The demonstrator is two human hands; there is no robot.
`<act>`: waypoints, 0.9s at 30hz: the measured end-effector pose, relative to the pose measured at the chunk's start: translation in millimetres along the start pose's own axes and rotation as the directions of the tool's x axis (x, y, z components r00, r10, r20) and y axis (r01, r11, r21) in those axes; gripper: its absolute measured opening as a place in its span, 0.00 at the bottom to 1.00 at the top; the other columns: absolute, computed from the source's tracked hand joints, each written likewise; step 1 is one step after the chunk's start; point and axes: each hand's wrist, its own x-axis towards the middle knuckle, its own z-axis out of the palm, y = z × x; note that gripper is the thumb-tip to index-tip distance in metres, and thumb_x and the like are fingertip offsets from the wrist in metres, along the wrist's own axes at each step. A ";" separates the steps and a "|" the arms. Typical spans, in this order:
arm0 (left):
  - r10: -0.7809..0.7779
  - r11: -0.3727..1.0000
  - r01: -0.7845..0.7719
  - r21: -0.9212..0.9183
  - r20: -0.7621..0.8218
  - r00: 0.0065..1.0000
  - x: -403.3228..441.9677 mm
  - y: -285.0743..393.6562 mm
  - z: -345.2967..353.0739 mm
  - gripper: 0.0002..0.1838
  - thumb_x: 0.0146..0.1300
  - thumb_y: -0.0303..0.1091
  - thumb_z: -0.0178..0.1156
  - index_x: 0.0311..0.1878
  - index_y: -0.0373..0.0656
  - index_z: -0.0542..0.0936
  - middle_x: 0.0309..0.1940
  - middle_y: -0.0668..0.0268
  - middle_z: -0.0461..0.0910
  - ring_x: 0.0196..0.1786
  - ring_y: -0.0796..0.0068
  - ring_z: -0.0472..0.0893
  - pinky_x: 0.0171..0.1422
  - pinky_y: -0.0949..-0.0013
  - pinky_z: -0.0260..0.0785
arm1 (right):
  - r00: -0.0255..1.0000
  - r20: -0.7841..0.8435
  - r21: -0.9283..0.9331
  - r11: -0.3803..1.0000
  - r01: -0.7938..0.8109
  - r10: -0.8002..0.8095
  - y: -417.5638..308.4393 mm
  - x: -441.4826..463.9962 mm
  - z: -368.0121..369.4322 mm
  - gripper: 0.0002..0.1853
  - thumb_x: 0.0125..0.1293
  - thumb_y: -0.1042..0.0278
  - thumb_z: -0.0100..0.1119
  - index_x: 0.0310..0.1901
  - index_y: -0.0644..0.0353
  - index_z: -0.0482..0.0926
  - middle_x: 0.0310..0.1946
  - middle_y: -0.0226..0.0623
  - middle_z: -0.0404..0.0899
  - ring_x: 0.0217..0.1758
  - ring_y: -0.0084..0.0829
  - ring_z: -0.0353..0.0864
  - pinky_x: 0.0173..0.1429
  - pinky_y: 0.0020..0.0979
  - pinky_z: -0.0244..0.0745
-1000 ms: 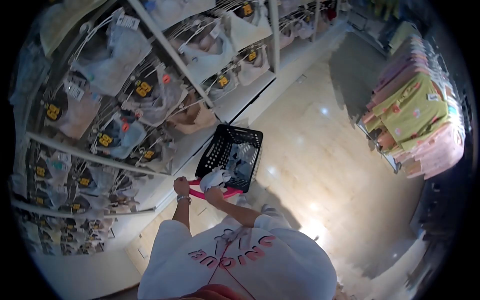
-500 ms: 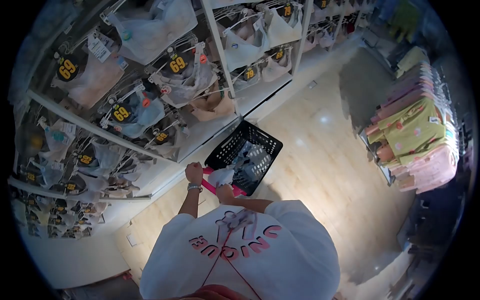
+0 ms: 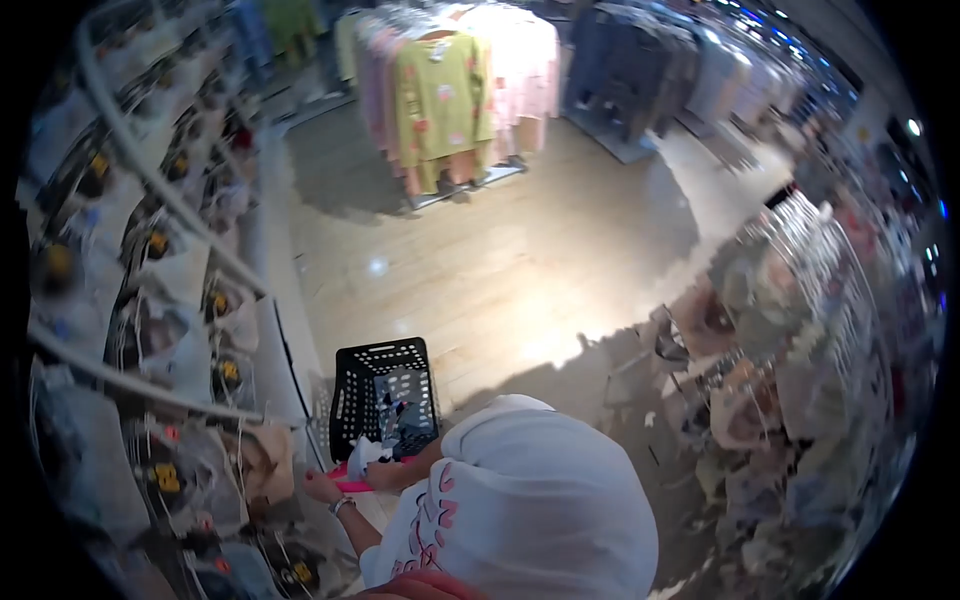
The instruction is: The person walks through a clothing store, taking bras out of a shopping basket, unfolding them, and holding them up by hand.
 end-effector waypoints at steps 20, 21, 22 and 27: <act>0.020 0.833 -0.228 0.505 0.384 0.923 -52.8 295.8 103.2 0.19 0.59 0.41 0.47 0.38 0.35 0.80 0.38 0.49 0.80 0.42 0.45 0.79 0.46 0.43 0.67 | 0.958 -0.244 0.063 0.983 0.173 -0.153 28.8 -0.4 -294.0 0.26 0.63 0.50 0.43 0.38 0.71 0.78 0.36 0.56 0.79 0.40 0.51 0.79 0.46 0.44 0.73; 0.008 0.821 -0.214 0.529 0.365 0.931 -49.0 303.1 117.9 0.19 0.59 0.42 0.47 0.38 0.35 0.81 0.39 0.50 0.81 0.43 0.45 0.79 0.47 0.43 0.67 | 0.952 -0.256 0.046 0.981 0.186 -0.168 32.8 12.4 -307.9 0.26 0.63 0.50 0.44 0.38 0.71 0.78 0.36 0.56 0.79 0.40 0.51 0.79 0.46 0.45 0.73; -0.001 0.811 -0.203 0.549 0.348 0.938 -46.0 312.1 134.9 0.19 0.59 0.42 0.48 0.38 0.36 0.81 0.39 0.51 0.81 0.43 0.45 0.79 0.47 0.42 0.67 | 0.945 -0.271 0.028 0.980 0.196 -0.182 36.4 21.8 -323.1 0.26 0.63 0.50 0.44 0.38 0.71 0.78 0.36 0.56 0.79 0.40 0.52 0.79 0.46 0.45 0.73; 0.001 0.856 -0.112 0.505 0.216 0.976 -46.9 372.3 177.7 0.20 0.56 0.41 0.48 0.34 0.32 0.80 0.35 0.45 0.80 0.39 0.44 0.79 0.44 0.46 0.69 | 0.954 -0.225 0.040 0.976 0.214 -0.200 45.0 74.2 -389.7 0.24 0.62 0.54 0.44 0.35 0.71 0.79 0.34 0.56 0.79 0.38 0.51 0.80 0.44 0.46 0.74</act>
